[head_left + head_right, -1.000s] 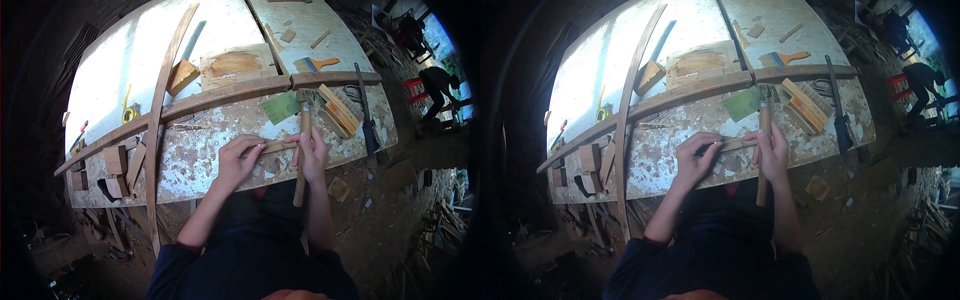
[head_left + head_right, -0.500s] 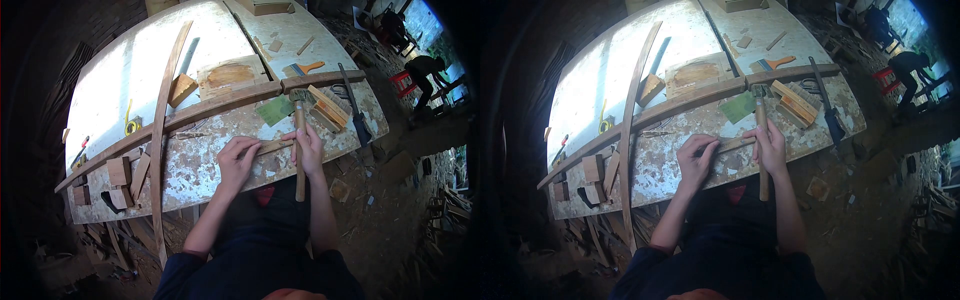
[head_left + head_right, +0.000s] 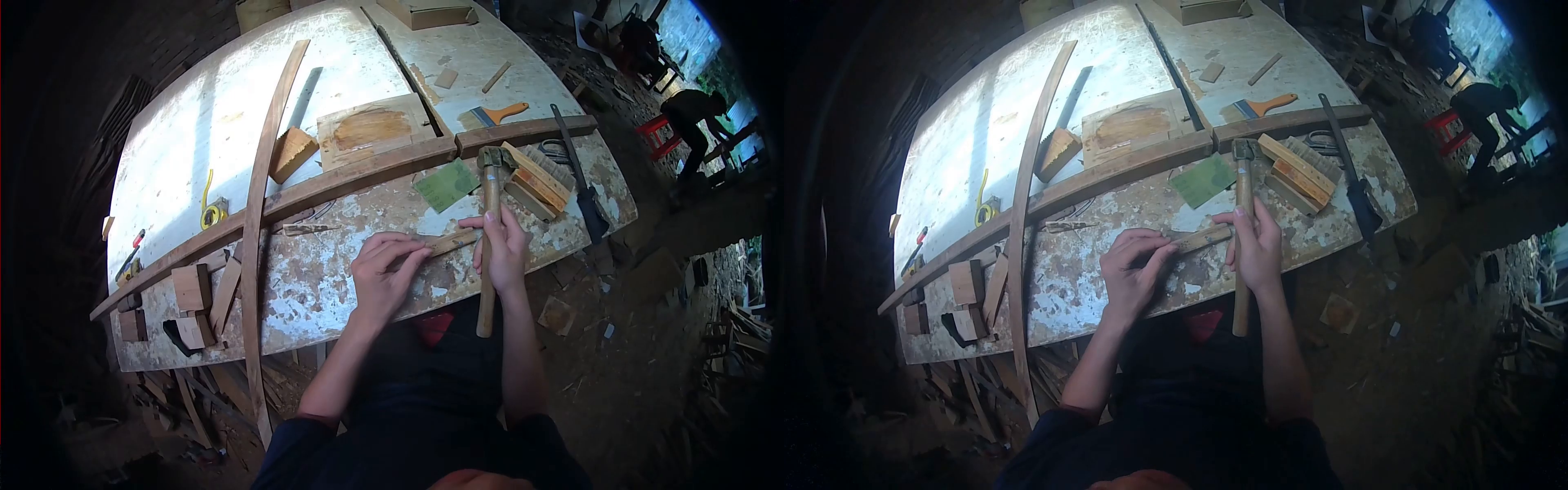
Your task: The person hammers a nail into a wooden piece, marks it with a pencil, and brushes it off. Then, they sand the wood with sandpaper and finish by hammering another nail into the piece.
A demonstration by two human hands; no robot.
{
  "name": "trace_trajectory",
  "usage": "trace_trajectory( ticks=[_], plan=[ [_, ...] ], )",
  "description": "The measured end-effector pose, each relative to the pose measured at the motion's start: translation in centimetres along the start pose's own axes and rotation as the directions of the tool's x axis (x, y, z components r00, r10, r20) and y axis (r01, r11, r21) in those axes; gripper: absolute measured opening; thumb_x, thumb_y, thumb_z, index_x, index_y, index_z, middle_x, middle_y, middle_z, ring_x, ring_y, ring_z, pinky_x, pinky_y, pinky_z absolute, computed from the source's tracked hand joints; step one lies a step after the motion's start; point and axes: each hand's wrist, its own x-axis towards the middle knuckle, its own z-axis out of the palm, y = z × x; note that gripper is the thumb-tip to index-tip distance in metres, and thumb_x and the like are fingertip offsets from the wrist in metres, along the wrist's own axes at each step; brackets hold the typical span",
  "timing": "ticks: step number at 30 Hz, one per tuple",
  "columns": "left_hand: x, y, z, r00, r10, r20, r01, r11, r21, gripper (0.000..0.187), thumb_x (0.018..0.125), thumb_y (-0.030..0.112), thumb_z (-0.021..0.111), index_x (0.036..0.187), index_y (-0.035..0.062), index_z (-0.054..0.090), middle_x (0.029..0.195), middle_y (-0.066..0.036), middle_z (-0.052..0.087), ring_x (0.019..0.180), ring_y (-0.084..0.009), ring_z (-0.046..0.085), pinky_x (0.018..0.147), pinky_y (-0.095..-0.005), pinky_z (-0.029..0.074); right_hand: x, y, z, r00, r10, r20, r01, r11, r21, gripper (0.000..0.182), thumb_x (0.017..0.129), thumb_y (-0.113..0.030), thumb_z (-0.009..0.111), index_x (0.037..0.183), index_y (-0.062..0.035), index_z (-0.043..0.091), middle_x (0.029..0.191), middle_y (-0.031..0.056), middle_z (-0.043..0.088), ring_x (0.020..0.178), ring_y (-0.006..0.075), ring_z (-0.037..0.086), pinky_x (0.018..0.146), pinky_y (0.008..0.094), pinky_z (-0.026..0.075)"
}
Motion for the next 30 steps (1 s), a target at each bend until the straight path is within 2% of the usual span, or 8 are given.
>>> trace_trajectory(
  ticks=[3,6,7,14,18,23,27,30],
  plan=[
    [-0.1,0.7,-1.0,0.999,-0.034,0.013,0.033,0.996,0.083,0.011,0.084,0.010,0.092,0.091,0.0049,0.085,0.095,-0.011,0.082,0.098,-0.0263,0.077,0.095,-0.0404,0.060,0.0,-0.1,0.5,0.999,0.046,-0.010,-0.046,0.997,-0.054,0.047,0.118,-0.026,0.054,0.152,0.0059,0.052,0.099,0.0150,0.079,0.046,0.0074,0.056,0.041,0.0235,0.044],
    [-0.4,1.3,-2.2,0.987,0.028,0.161,-0.058,0.980,0.189,0.015,0.084,0.013,0.093,0.092,0.0039,0.084,0.104,-0.014,0.082,0.108,-0.0310,0.077,0.105,-0.0457,0.055,0.0,-0.1,0.7,0.998,0.051,-0.024,-0.052,0.998,-0.048,0.045,0.116,-0.024,0.058,0.149,0.0062,0.055,0.093,0.0115,0.078,0.046,0.0059,0.055,0.041,0.0231,0.043],
    [-0.4,1.5,-2.5,0.978,-0.012,0.208,-0.040,0.969,0.242,0.017,0.083,0.016,0.094,0.092,0.0052,0.084,0.111,-0.016,0.082,0.115,-0.0346,0.075,0.115,-0.0509,0.050,0.0,-0.3,0.7,0.998,0.058,-0.020,-0.059,0.997,-0.042,0.045,0.116,-0.024,0.058,0.149,0.0062,0.056,0.093,0.0114,0.078,0.046,0.0059,0.054,0.041,0.0231,0.042],
    [1.1,0.2,-3.1,0.992,-0.018,0.125,-0.033,0.917,0.397,0.014,0.087,0.015,0.091,0.093,0.0046,0.083,0.115,-0.015,0.083,0.128,-0.0393,0.071,0.118,-0.0537,0.049,-0.6,-0.5,0.3,0.988,0.083,0.130,-0.076,0.996,-0.054,0.048,0.115,-0.020,0.058,0.156,0.0043,0.053,0.089,0.0093,0.076,0.050,0.0038,0.054,0.046,0.0215,0.043],
    [1.6,0.7,-3.0,0.994,-0.086,0.064,0.064,0.957,0.284,0.010,0.090,0.013,0.088,0.093,0.0043,0.083,0.103,-0.011,0.083,0.123,-0.0341,0.073,0.113,-0.0495,0.052,-0.8,-0.7,-0.2,0.970,0.101,0.220,-0.091,0.994,-0.055,0.052,0.113,-0.019,0.060,0.159,0.0036,0.051,0.090,0.0083,0.077,0.054,0.0022,0.054,0.051,0.0207,0.045],
    [1.0,0.5,-2.4,0.981,-0.068,0.184,0.017,0.963,0.268,0.010,0.090,0.005,0.086,0.099,0.0022,0.084,0.096,-0.011,0.081,0.102,-0.0300,0.077,0.096,-0.0422,0.058,-1.1,-0.8,-0.7,0.940,0.112,0.322,-0.092,0.993,-0.076,0.053,0.111,-0.016,0.063,0.158,0.0043,0.051,0.093,0.0058,0.078,0.057,0.0016,0.054,0.053,0.0210,0.045],
    [0.9,0.7,-1.9,0.990,-0.087,0.113,0.060,0.973,0.222,0.014,0.090,0.000,0.084,0.104,0.0008,0.085,0.095,-0.013,0.081,0.092,-0.0293,0.077,0.083,-0.0377,0.060,-1.2,-0.3,-0.8,0.941,0.097,0.324,-0.074,0.994,-0.082,0.053,0.110,-0.015,0.064,0.158,0.0040,0.052,0.095,0.0049,0.078,0.058,0.0017,0.054,0.054,0.0211,0.045],
    [1.3,1.2,-1.7,0.991,-0.073,0.110,0.048,0.974,0.222,0.016,0.090,-0.002,0.083,0.106,-0.0005,0.084,0.095,-0.014,0.080,0.092,-0.0306,0.077,0.082,-0.0371,0.060,-1.2,-0.7,-0.7,0.943,0.121,0.310,-0.107,0.992,-0.062,0.054,0.110,-0.015,0.064,0.159,0.0033,0.051,0.097,0.0052,0.079,0.059,0.0016,0.054,0.054,0.0211,0.046]
  ],
)
